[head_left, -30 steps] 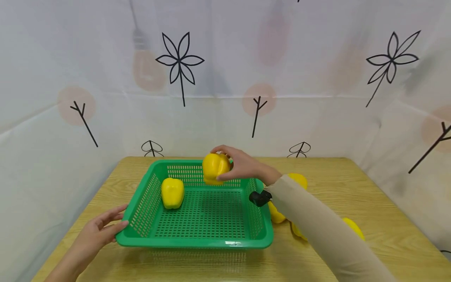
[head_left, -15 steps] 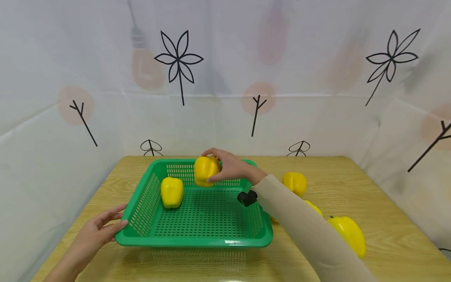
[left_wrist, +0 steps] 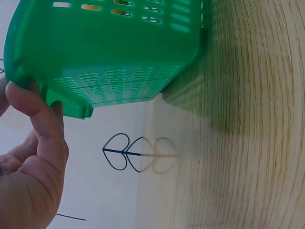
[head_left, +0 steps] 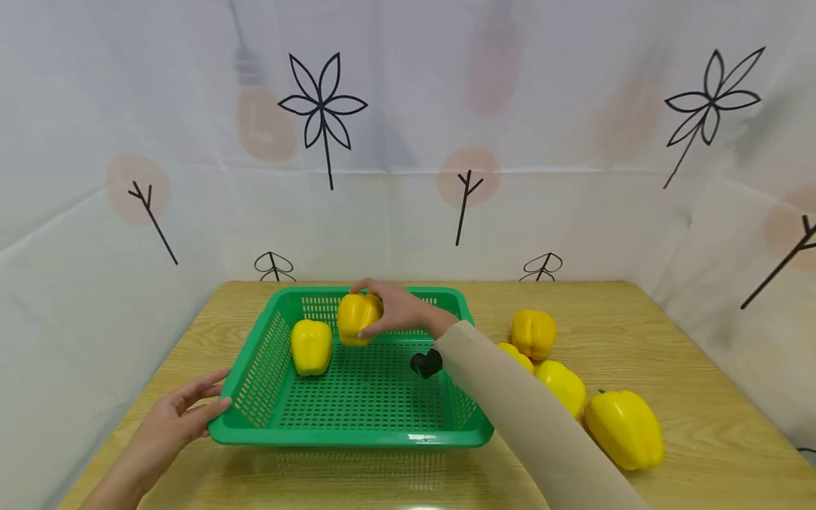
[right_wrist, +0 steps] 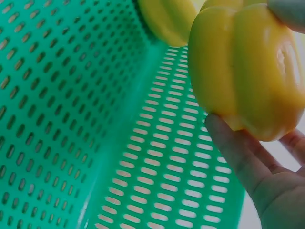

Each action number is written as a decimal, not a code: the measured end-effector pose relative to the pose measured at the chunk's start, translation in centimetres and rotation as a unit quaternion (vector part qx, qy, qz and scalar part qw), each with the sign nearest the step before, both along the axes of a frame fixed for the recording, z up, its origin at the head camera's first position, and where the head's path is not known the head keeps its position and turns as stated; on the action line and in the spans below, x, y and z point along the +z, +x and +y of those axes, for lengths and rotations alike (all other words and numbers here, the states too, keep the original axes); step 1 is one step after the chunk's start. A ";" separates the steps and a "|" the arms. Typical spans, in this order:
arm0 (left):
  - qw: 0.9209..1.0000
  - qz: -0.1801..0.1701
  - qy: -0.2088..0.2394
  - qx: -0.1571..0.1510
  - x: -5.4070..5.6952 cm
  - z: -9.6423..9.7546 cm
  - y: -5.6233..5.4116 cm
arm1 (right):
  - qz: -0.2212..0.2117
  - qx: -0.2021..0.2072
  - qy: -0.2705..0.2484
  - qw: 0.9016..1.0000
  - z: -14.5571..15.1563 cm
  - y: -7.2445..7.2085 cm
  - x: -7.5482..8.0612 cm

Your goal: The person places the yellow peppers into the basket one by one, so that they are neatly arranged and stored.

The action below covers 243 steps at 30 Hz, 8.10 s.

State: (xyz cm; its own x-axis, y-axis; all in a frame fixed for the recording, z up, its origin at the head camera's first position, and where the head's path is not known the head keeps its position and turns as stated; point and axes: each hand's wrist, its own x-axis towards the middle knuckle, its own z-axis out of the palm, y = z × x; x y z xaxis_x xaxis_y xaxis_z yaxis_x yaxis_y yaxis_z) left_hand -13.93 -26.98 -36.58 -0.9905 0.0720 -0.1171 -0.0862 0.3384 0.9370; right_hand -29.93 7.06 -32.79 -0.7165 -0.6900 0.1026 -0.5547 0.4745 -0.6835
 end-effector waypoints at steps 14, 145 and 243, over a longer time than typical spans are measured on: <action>1.000 0.010 -0.013 -0.002 0.0 0.1 0.1 | 0.006 -0.032 0.136 0.990 -1.4 0.0 -2.6; 0.998 -0.052 -0.018 -0.007 -0.2 -0.6 -0.2 | 0.131 -0.230 -0.095 0.960 19.6 11.3 1.8; 0.999 -0.024 0.020 0.011 0.2 0.4 0.4 | -0.063 -0.247 0.072 0.964 33.6 15.4 -5.2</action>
State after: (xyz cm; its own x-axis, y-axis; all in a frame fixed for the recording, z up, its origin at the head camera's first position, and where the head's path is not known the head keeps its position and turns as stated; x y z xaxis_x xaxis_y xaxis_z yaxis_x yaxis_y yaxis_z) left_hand -13.55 -26.63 -36.36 -0.9852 0.0561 -0.1620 -0.1383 0.2988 0.9442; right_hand -14.56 40.67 -37.98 -0.9619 -0.2619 -0.0781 -0.1537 0.7549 -0.6376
